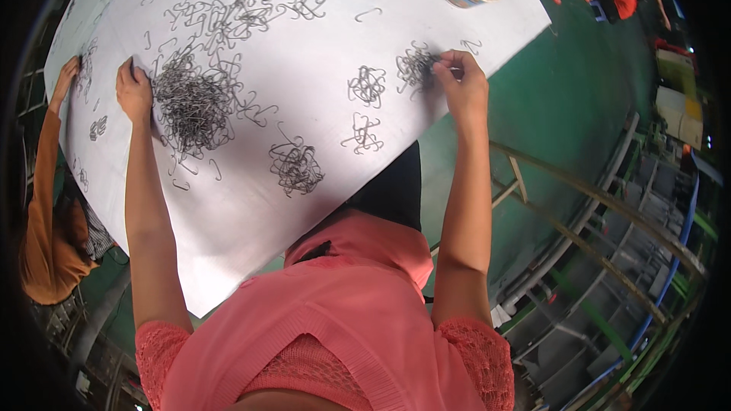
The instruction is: The person gathers and organizes a large pile of metal paperclips on a white sheet of paper. They use both hands to scoop up the clips and arrange them into smaller, distinct piles. Other people are visible at the table, also handling paperclips.
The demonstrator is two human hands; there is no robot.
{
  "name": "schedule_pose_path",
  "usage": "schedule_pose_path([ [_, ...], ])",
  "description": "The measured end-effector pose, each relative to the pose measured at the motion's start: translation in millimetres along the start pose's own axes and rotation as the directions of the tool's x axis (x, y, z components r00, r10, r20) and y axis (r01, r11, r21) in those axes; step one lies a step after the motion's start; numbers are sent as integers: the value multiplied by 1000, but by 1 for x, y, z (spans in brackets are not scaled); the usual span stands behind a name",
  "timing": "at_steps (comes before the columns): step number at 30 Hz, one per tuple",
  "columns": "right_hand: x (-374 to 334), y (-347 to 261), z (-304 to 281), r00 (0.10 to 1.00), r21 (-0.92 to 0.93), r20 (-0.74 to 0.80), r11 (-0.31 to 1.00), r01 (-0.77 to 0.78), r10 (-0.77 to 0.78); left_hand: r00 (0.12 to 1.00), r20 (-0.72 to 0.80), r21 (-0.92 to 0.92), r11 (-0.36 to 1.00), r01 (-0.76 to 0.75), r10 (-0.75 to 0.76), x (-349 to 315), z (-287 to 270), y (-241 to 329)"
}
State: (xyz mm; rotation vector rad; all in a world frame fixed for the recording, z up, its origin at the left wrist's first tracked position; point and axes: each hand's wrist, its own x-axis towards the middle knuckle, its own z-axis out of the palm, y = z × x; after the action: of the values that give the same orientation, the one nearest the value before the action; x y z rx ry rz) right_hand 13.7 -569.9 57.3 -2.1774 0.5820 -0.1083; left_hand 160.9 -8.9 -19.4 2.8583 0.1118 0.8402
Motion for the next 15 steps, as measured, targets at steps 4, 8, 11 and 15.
schedule_pose_path([
  [4,7,-15,21,989,-29,88,992,124,-121,998,24,21,999,50,-51,-2,-5,5],
  [8,16,-37,74,909,-22,121,915,404,-399,997,24,20,997,71,-71,-3,-5,6],
  [11,15,-74,113,844,-156,165,832,533,-510,996,22,24,996,81,-82,-5,-7,3],
  [15,15,-94,146,864,-282,164,817,503,-475,995,26,26,995,99,-100,-5,-6,7],
])
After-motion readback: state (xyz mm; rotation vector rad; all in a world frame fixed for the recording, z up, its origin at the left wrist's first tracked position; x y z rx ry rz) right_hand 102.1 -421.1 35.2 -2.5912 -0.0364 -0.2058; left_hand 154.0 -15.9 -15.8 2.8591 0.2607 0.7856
